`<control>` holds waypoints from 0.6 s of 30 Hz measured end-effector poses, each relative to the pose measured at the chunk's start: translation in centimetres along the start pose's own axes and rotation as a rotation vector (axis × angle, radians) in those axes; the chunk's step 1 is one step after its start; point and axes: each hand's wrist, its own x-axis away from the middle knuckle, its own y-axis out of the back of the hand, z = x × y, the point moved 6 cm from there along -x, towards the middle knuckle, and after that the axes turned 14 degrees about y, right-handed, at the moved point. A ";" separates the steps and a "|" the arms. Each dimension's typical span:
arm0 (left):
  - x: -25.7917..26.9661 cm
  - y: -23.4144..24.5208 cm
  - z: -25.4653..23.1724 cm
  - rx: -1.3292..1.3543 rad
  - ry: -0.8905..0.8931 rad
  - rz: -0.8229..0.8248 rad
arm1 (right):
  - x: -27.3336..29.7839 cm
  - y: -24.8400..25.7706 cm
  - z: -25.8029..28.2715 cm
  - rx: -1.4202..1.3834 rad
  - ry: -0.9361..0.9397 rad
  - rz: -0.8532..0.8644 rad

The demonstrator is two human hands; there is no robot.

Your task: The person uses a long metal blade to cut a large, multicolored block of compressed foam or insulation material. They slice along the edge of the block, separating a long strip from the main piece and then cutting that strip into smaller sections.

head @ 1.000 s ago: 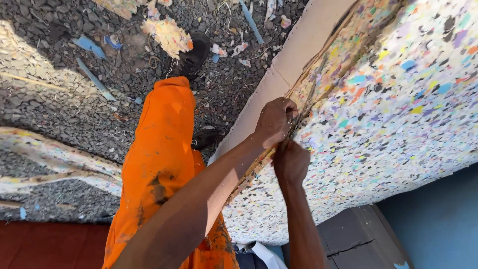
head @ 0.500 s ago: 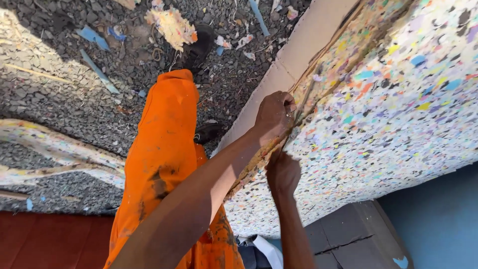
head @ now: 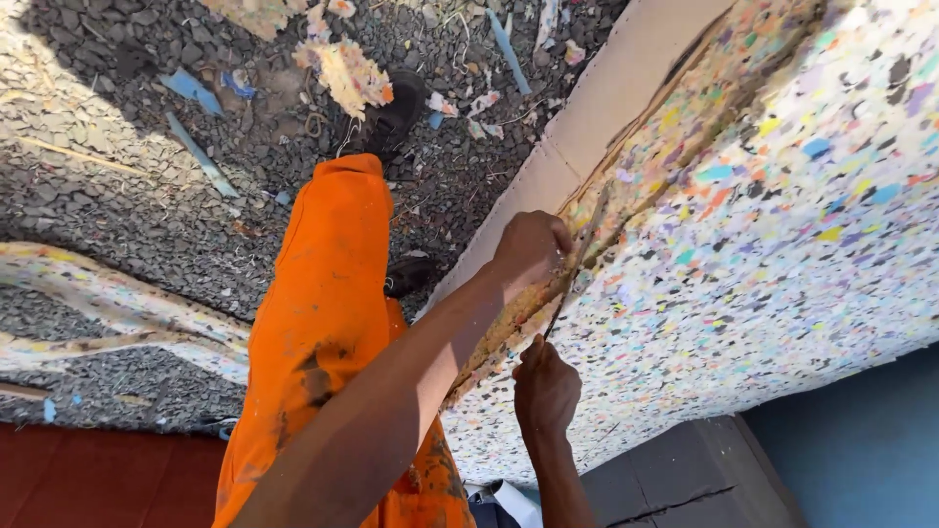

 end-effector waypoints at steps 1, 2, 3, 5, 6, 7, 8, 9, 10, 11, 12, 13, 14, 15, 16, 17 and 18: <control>-0.2 -0.4 0.3 -0.003 0.007 -0.007 | -0.9 -0.7 -0.9 -0.004 0.009 0.001; -0.5 -0.9 0.3 0.007 -0.030 -0.011 | -1.8 -1.2 -1.9 0.013 0.011 -0.046; -0.8 -1.9 0.0 0.018 -0.074 -0.004 | -2.4 -1.7 -3.2 0.032 0.000 -0.093; 0.4 -0.6 -1.7 0.018 -0.068 0.023 | -4.7 -0.5 -4.1 0.112 0.007 -0.082; 1.0 0.0 -2.5 0.020 -0.063 0.045 | -5.9 0.1 -4.6 0.195 0.018 -0.073; 0.6 -0.5 -1.6 0.020 -0.065 0.055 | -6.2 0.8 -4.4 0.193 0.009 -0.069; 0.3 -0.7 -1.0 0.015 -0.131 0.022 | -6.5 1.5 -4.3 0.186 -0.013 -0.075; 0.3 -0.9 -0.2 0.011 -0.189 -0.015 | -6.7 2.1 -4.1 0.177 -0.026 -0.078; 1.2 -1.0 -0.9 0.013 -0.183 -0.009 | -7.3 1.5 -4.7 0.175 -0.026 -0.070; 2.2 -0.5 -2.0 -0.064 -0.270 -0.035 | -8.4 1.0 -5.1 0.187 -0.053 -0.057; 3.2 0.0 -3.1 -0.141 -0.356 -0.060 | -9.5 0.5 -5.4 0.199 -0.079 -0.044; 2.7 -0.1 -2.6 -0.144 -0.347 -0.061 | -9.4 1.3 -4.9 0.194 -0.072 -0.039; 2.3 -0.2 -2.2 -0.126 -0.354 -0.059 | -9.3 2.2 -4.5 0.183 -0.072 -0.044; 1.8 -0.7 -2.2 -0.105 -0.368 -0.048 | -8.9 3.2 -4.6 0.176 -0.082 -0.047; 2.7 -0.8 -1.6 -0.103 -0.366 -0.040 | -5.9 1.9 -2.4 0.174 -0.087 -0.040; 2.4 -0.7 -1.5 -0.165 -0.321 -0.032 | -4.0 0.6 -0.6 0.161 -0.035 0.043; 2.1 -0.6 -1.4 -0.228 -0.276 -0.025 | -2.2 -0.8 1.3 0.148 0.018 0.125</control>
